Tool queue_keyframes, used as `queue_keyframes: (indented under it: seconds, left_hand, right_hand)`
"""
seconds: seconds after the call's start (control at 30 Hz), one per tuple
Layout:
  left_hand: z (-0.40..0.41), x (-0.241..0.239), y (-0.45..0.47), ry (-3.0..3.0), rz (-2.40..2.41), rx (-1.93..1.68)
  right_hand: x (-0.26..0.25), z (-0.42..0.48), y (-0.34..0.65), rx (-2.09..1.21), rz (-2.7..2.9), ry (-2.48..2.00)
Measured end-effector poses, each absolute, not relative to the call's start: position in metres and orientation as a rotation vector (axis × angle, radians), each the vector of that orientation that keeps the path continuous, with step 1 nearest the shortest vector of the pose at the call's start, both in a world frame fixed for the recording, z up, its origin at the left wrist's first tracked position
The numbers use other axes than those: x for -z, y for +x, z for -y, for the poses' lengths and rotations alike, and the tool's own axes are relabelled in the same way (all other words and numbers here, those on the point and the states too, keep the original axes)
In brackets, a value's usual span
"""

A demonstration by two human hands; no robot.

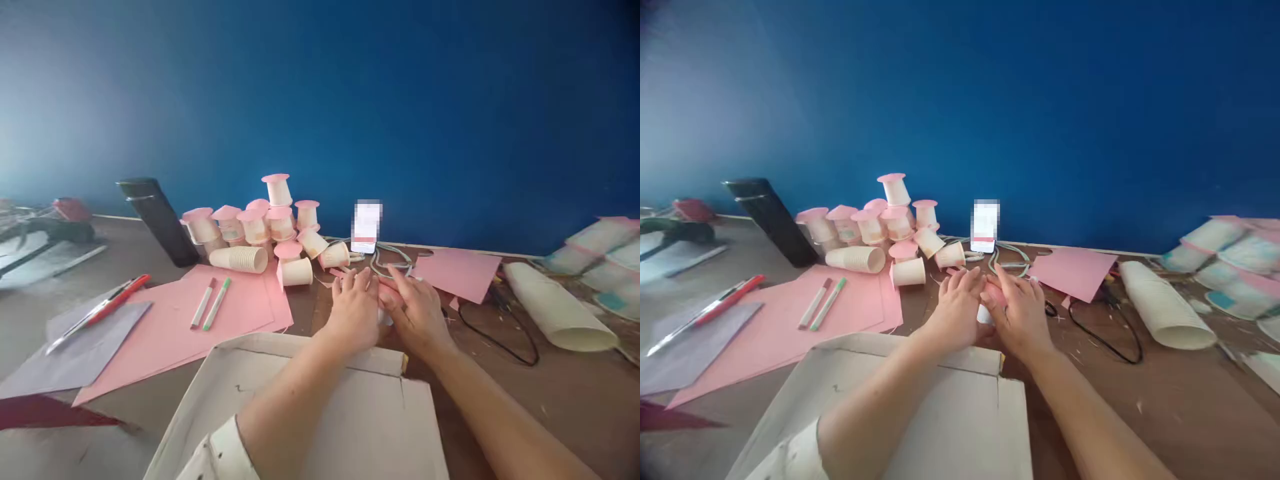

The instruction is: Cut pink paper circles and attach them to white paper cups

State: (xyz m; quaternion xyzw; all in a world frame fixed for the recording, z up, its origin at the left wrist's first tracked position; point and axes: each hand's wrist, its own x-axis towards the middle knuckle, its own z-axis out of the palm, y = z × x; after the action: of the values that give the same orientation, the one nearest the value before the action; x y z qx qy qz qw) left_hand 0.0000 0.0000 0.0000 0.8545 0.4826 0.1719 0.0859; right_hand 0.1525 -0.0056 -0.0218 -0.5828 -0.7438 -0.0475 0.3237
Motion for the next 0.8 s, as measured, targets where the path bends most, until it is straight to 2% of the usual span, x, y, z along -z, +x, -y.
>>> queue_keyframes:
  seconds: [0.47,0.8]
  left_hand:
    - [0.002,0.008,0.010,2.572,-1.542,-0.461]
    - [0.010,0.000,0.011,2.656,-1.597,-0.428]
  right_hand:
    - [0.016,0.021,0.180,-0.099,1.800,-1.423]
    - [0.016,0.022,0.180,-0.103,1.826,-1.472]
